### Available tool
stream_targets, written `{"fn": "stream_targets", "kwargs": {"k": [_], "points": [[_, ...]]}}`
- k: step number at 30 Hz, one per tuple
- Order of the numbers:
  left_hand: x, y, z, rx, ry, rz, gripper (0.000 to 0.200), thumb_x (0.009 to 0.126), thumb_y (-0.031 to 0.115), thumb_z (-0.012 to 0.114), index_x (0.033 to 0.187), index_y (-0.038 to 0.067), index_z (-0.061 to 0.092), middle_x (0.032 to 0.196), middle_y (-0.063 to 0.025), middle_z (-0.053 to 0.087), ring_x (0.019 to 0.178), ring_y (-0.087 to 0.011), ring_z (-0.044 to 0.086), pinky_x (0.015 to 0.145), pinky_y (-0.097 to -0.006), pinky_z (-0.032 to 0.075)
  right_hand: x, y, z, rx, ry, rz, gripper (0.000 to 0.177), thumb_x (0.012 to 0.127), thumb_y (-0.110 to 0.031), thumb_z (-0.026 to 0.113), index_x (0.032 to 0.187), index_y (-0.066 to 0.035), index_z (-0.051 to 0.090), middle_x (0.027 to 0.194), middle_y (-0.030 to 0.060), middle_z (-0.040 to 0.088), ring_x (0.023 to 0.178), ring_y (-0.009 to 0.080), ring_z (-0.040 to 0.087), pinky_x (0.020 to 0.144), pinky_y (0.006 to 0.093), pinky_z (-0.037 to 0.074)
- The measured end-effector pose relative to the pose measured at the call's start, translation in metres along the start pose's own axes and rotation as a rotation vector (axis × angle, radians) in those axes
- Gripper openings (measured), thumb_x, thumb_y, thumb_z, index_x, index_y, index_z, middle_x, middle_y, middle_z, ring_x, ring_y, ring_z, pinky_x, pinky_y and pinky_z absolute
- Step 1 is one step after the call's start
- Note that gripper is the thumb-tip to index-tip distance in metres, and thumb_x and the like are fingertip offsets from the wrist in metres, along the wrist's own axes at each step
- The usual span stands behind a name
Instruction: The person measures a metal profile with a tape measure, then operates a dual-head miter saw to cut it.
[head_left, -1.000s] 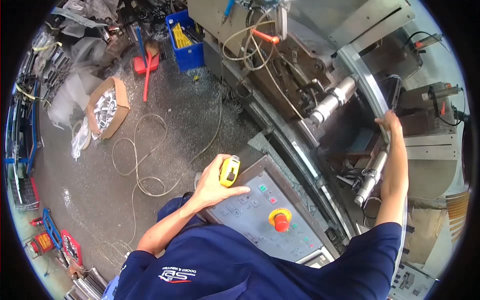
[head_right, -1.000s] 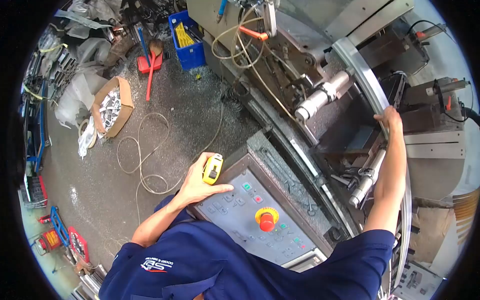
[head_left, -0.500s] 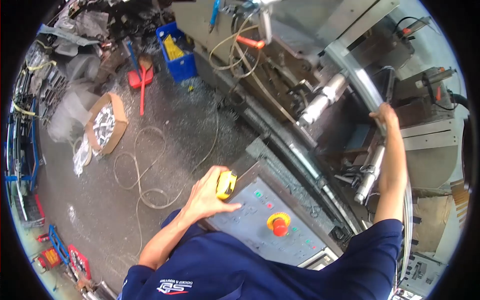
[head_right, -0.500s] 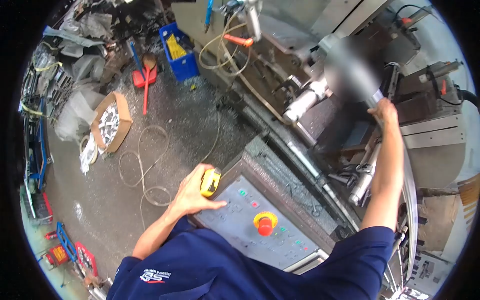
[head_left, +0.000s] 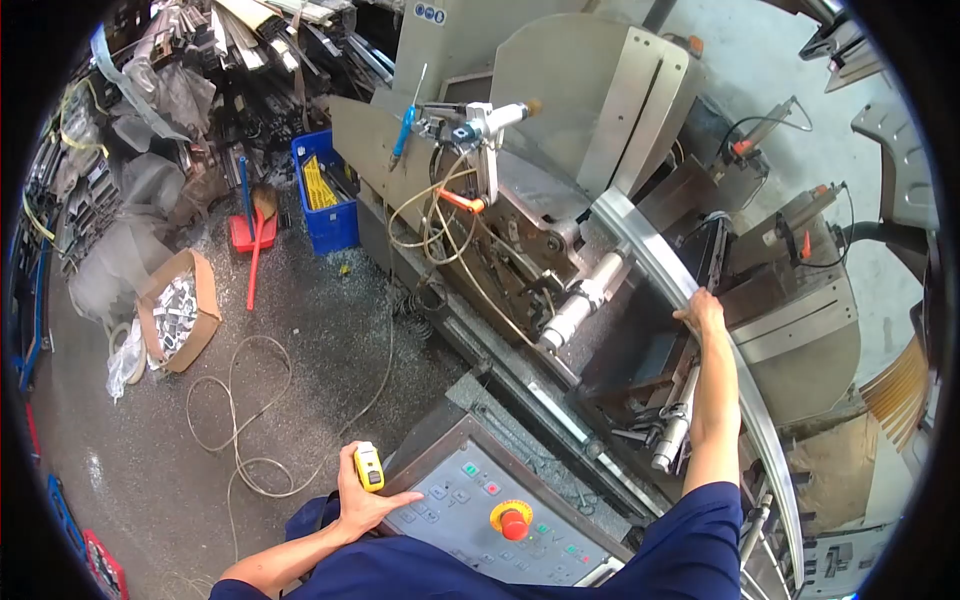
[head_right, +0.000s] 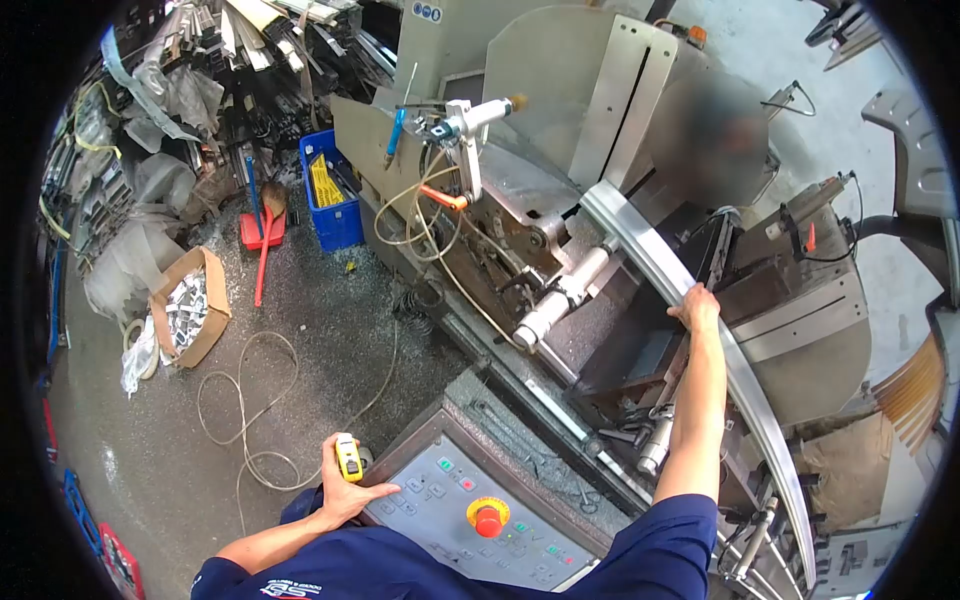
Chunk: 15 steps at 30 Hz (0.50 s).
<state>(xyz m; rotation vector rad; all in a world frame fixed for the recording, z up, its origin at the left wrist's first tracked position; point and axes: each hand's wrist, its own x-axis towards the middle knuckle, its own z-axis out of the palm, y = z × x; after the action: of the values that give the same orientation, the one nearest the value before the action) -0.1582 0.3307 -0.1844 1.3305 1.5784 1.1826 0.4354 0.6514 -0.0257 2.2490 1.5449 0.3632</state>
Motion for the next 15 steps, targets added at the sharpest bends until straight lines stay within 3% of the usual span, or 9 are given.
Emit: {"fn": "stream_targets", "kwargs": {"k": [5, 6, 7, 10, 14, 15], "points": [[0.003, -0.005, -0.001, -0.078, -0.066, 0.004, 0.109, 0.044, 0.039, 0.101, 0.126, 0.004, 0.038, 0.108, -0.0086, 0.050, 0.099, -0.0203, 0.052, 0.088, -0.0338, 0.045, 0.001, 0.003, 0.006, 0.010, 0.009, 0.019, 0.088, 0.062, -0.051, 0.088, 0.120, 0.003, 0.050, 0.108, 0.0194, 0.069, 0.103, 0.0317, 0.068, 0.085, 0.0382, 0.057], [0.004, -0.004, -0.002, -0.077, -0.098, 0.011, 0.114, 0.043, 0.040, 0.101, 0.129, 0.005, 0.035, 0.111, -0.0091, 0.049, 0.102, -0.0208, 0.051, 0.090, -0.0344, 0.045, 0.001, 0.001, 0.006, 0.013, 0.001, 0.050, 0.091, 0.063, -0.052, 0.087, 0.124, 0.002, 0.049, 0.112, 0.0171, 0.068, 0.106, 0.0307, 0.067, 0.087, 0.0448, 0.056], [0.004, -0.005, -0.003, -0.082, -0.093, 0.016, 0.114, 0.043, 0.040, 0.101, 0.129, 0.005, 0.035, 0.111, -0.0091, 0.049, 0.102, -0.0208, 0.051, 0.090, -0.0344, 0.045, 0.000, 0.001, 0.006, 0.012, 0.010, 0.050, 0.091, 0.063, -0.052, 0.087, 0.124, 0.002, 0.049, 0.112, 0.0171, 0.068, 0.106, 0.0307, 0.067, 0.087, 0.0448, 0.056], [0.008, -0.006, -0.006, -0.066, -0.175, 0.045, 0.117, 0.043, 0.039, 0.101, 0.131, 0.005, 0.033, 0.114, -0.0090, 0.047, 0.104, -0.0204, 0.049, 0.091, -0.0355, 0.044, -0.010, -0.001, 0.008, -0.039, 0.057, 0.053, 0.100, 0.066, -0.058, 0.082, 0.136, 0.001, 0.044, 0.120, 0.0138, 0.066, 0.109, 0.0268, 0.065, 0.092, 0.0562, 0.048], [0.006, -0.008, -0.003, -0.218, -0.162, -0.015, 0.115, 0.044, 0.040, 0.101, 0.130, 0.005, 0.034, 0.113, -0.0100, 0.047, 0.103, -0.0204, 0.050, 0.091, -0.0360, 0.044, -0.018, 0.006, -0.001, 0.173, -0.019, 0.043, 0.103, 0.067, -0.050, 0.083, 0.144, 0.000, 0.037, 0.140, 0.0191, 0.050, 0.130, 0.0338, 0.048, 0.104, 0.0617, 0.039], [0.006, -0.010, -0.003, -0.238, -0.143, -0.014, 0.115, 0.044, 0.040, 0.101, 0.130, 0.005, 0.034, 0.113, -0.0100, 0.047, 0.103, -0.0204, 0.050, 0.091, -0.0360, 0.044, -0.016, 0.005, -0.002, 0.172, -0.037, 0.041, 0.101, 0.067, -0.048, 0.084, 0.143, 0.000, 0.038, 0.138, 0.0198, 0.052, 0.129, 0.0350, 0.049, 0.102, 0.0612, 0.040]]}}
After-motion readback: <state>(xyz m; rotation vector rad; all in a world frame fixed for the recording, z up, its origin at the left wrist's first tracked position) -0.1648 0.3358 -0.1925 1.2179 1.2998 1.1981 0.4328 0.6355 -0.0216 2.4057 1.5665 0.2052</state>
